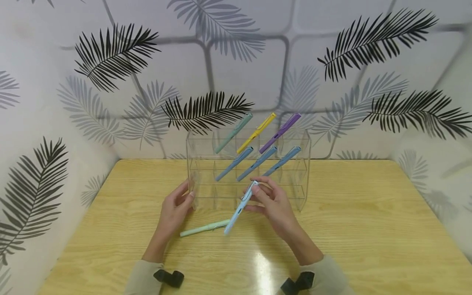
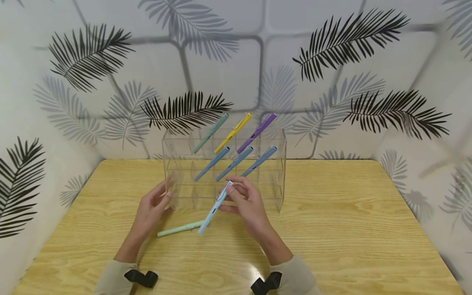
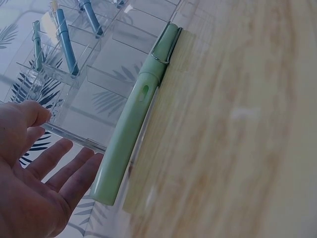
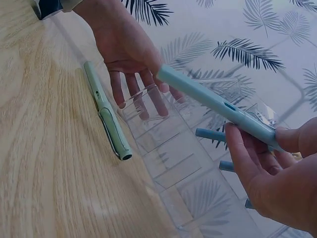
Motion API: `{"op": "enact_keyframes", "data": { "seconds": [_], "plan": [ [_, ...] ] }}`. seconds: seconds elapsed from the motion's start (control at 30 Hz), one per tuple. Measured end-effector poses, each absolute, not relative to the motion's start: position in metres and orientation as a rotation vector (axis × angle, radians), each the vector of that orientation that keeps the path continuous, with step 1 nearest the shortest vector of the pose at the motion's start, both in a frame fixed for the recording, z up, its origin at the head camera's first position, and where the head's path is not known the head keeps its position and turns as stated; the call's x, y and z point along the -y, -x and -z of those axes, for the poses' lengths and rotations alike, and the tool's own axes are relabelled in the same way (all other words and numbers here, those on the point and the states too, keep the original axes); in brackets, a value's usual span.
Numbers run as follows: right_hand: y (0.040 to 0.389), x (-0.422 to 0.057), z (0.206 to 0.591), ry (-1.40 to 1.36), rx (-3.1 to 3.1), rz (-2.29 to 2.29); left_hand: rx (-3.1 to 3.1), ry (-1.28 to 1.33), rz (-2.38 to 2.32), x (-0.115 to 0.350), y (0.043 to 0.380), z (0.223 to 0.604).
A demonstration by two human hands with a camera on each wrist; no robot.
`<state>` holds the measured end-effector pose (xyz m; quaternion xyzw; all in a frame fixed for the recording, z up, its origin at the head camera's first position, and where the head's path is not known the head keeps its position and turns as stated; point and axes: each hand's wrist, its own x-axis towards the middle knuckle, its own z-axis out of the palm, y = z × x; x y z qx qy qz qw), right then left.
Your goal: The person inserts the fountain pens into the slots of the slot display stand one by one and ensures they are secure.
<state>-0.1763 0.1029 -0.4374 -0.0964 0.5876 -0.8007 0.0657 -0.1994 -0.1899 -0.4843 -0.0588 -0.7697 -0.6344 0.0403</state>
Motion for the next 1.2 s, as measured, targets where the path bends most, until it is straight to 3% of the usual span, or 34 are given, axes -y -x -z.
{"op": "enact_keyframes", "data": {
  "seconds": [0.77, 1.2],
  "plan": [
    [0.176, -0.109, 0.425, 0.510, -1.998, 2.401, 2.359, 0.168, 1.935, 0.190, 0.199, 0.483],
    [0.184, -0.103, 0.417, 0.385, -2.013, 2.624, 2.354, 0.193, 1.945, 0.190, 0.199, 0.485]
  ]
}}
